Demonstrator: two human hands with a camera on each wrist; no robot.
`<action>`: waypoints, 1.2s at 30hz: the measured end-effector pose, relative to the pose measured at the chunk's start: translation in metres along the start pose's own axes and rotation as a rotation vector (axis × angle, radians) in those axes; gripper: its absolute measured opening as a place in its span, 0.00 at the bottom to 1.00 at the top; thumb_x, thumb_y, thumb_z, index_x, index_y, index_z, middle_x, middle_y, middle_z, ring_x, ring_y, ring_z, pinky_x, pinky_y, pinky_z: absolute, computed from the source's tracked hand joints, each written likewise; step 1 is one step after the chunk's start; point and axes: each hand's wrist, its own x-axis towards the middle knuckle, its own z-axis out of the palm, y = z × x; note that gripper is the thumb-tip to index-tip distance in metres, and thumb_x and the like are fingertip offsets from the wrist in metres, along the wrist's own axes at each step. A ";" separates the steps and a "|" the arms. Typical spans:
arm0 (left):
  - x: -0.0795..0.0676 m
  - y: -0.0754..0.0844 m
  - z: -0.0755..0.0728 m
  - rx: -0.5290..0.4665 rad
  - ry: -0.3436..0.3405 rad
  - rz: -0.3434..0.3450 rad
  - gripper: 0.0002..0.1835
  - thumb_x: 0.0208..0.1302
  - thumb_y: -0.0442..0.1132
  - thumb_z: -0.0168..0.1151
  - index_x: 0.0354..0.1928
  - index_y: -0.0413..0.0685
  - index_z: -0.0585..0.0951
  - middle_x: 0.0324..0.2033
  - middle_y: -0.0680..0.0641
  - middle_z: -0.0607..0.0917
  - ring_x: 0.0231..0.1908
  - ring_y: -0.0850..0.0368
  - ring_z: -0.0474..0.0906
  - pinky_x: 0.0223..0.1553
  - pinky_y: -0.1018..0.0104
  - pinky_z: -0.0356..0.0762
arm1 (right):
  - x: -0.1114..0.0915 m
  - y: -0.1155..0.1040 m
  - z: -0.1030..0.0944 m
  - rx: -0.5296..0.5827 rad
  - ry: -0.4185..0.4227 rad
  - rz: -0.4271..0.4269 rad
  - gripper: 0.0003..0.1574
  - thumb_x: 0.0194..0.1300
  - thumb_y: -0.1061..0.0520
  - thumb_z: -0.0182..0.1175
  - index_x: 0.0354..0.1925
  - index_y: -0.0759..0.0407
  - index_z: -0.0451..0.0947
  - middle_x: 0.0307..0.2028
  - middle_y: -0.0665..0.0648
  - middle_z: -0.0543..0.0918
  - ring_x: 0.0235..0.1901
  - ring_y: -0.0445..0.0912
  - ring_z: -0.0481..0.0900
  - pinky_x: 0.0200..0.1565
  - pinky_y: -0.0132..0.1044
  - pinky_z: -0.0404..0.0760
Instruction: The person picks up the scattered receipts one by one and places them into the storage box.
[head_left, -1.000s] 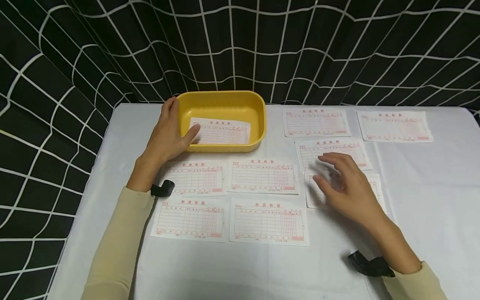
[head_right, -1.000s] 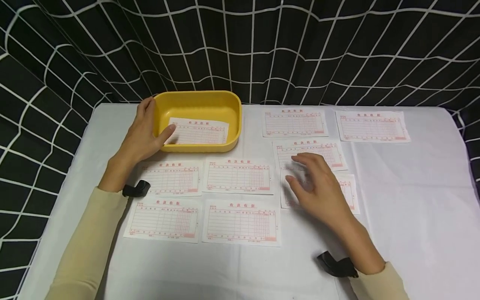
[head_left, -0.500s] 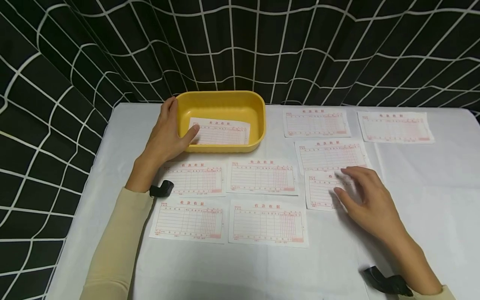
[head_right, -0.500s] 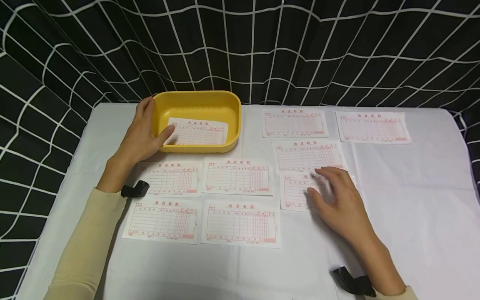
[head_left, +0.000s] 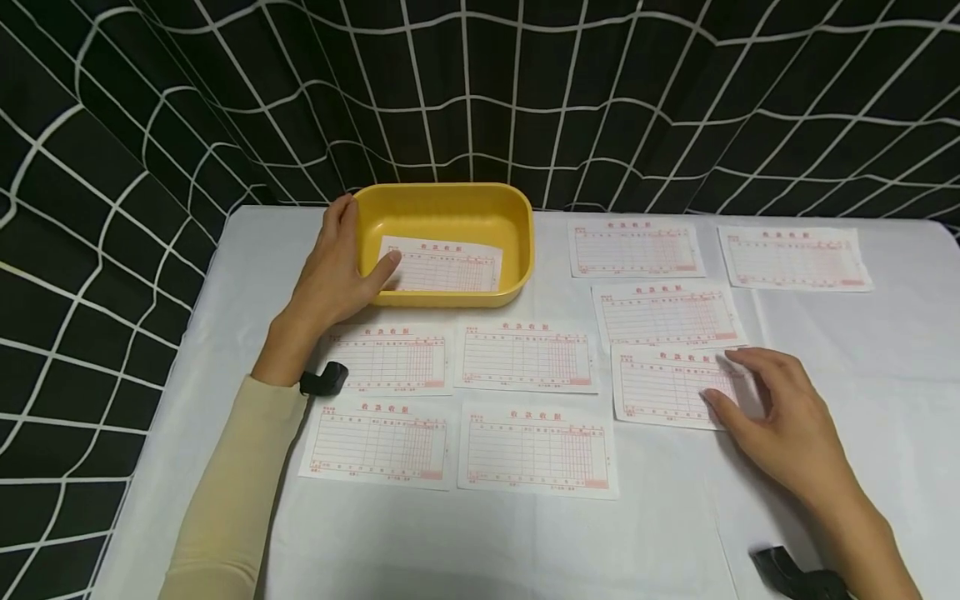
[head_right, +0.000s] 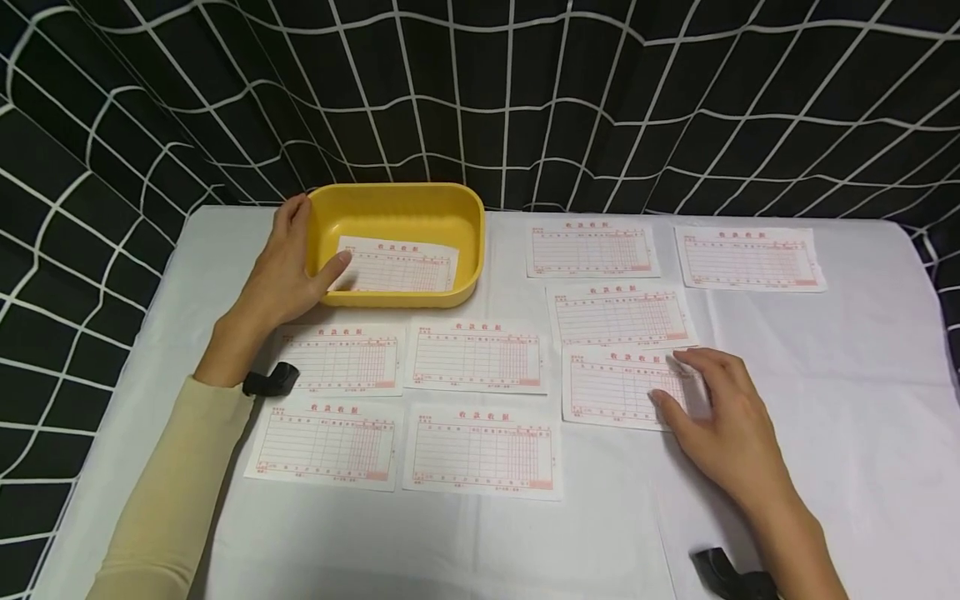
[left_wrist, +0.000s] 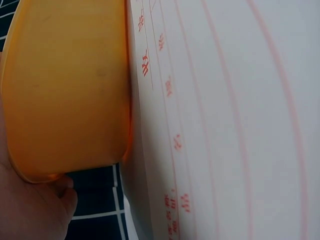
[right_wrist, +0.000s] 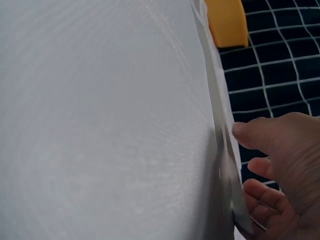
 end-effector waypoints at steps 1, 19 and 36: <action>0.000 0.000 0.000 0.000 0.000 0.000 0.53 0.71 0.62 0.59 0.86 0.44 0.46 0.84 0.41 0.49 0.76 0.39 0.63 0.79 0.41 0.63 | 0.000 0.001 0.000 -0.003 -0.005 -0.003 0.39 0.59 0.64 0.76 0.67 0.65 0.75 0.64 0.73 0.75 0.64 0.74 0.72 0.77 0.42 0.62; -0.001 0.000 0.000 0.000 -0.004 -0.002 0.54 0.71 0.62 0.59 0.86 0.42 0.46 0.84 0.41 0.49 0.77 0.39 0.61 0.80 0.42 0.62 | -0.004 0.003 -0.005 -0.086 -0.115 0.064 0.45 0.68 0.53 0.71 0.75 0.68 0.67 0.75 0.78 0.66 0.73 0.79 0.63 0.73 0.76 0.57; 0.000 0.000 0.000 -0.002 0.002 0.004 0.54 0.70 0.62 0.59 0.86 0.43 0.47 0.85 0.41 0.48 0.78 0.39 0.60 0.81 0.42 0.60 | -0.002 -0.015 -0.005 -0.054 0.078 0.056 0.31 0.57 0.69 0.75 0.60 0.66 0.82 0.56 0.75 0.85 0.59 0.76 0.81 0.69 0.36 0.75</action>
